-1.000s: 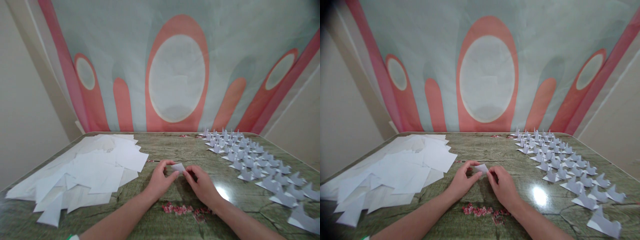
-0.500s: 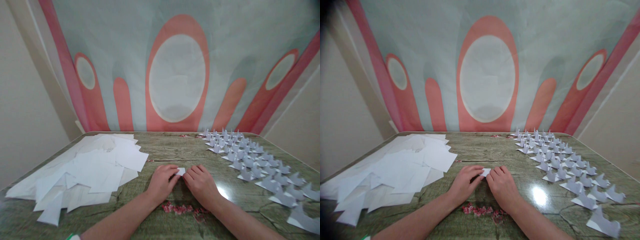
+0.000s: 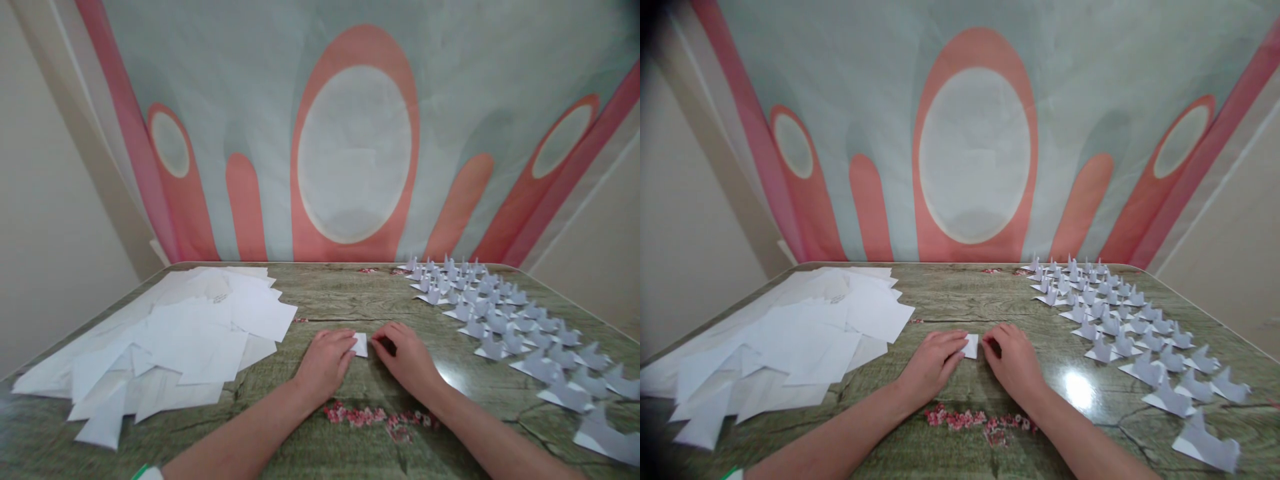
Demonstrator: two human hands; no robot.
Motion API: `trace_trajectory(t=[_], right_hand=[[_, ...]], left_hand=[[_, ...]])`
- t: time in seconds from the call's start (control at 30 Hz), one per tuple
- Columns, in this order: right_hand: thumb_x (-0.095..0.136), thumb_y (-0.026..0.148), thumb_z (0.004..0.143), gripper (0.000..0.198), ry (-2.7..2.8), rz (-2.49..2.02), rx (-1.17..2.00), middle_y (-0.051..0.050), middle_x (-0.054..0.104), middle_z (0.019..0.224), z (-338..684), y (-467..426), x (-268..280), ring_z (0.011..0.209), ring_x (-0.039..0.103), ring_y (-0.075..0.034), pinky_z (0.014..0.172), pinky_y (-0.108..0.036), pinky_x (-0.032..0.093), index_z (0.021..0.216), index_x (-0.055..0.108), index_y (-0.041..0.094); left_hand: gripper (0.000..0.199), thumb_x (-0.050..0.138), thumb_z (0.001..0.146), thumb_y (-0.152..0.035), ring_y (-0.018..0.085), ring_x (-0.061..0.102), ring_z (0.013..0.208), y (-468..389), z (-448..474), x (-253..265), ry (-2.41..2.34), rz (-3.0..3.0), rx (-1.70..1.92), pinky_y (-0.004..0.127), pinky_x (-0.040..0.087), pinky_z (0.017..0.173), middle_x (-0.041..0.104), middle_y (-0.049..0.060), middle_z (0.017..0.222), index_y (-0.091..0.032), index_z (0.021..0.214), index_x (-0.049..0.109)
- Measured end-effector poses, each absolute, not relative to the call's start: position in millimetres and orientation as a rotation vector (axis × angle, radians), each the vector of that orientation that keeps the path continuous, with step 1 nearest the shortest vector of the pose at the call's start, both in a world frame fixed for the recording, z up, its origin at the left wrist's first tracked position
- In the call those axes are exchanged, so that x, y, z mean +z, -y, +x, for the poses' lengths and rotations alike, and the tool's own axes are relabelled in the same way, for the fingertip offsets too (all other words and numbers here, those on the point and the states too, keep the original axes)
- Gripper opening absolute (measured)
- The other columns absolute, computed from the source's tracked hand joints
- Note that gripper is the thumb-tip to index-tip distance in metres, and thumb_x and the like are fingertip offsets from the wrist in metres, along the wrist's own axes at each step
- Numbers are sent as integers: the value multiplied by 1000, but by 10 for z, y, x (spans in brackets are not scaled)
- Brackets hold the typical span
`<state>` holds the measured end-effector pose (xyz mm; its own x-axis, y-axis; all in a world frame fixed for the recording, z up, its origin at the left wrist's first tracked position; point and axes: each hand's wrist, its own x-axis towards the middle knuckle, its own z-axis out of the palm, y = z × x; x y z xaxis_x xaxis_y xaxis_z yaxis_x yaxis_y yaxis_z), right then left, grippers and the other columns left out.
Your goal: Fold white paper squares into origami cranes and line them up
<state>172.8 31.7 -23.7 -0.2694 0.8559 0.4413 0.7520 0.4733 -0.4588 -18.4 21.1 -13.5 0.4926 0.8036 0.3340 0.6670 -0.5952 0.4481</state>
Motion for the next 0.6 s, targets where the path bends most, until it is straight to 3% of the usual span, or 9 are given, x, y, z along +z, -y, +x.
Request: trace_trajectory(t=[0.23, 0.6], right_hand=[[53, 25, 78, 15, 2008, -1293, 482, -3, 61, 74, 1786, -400, -281, 75, 55, -18, 70, -31, 41, 75, 67, 20], [52, 19, 79, 20, 2082, -1251, 451, -4, 62, 75, 1747, -331, -231, 75, 55, -18, 71, -31, 42, 83, 71, 23]], left_hand=[[26, 47, 84, -20, 19, 52, 108, -226, -187, -154, -1265, 2470, 759, 37, 36, 94, 60, 6, 114, -21, 108, 59], [27, 48, 84, -19, 19, 52, 108, -236, -184, -172, -1258, 2481, 763, 38, 37, 95, 60, 7, 115, -21, 109, 58]])
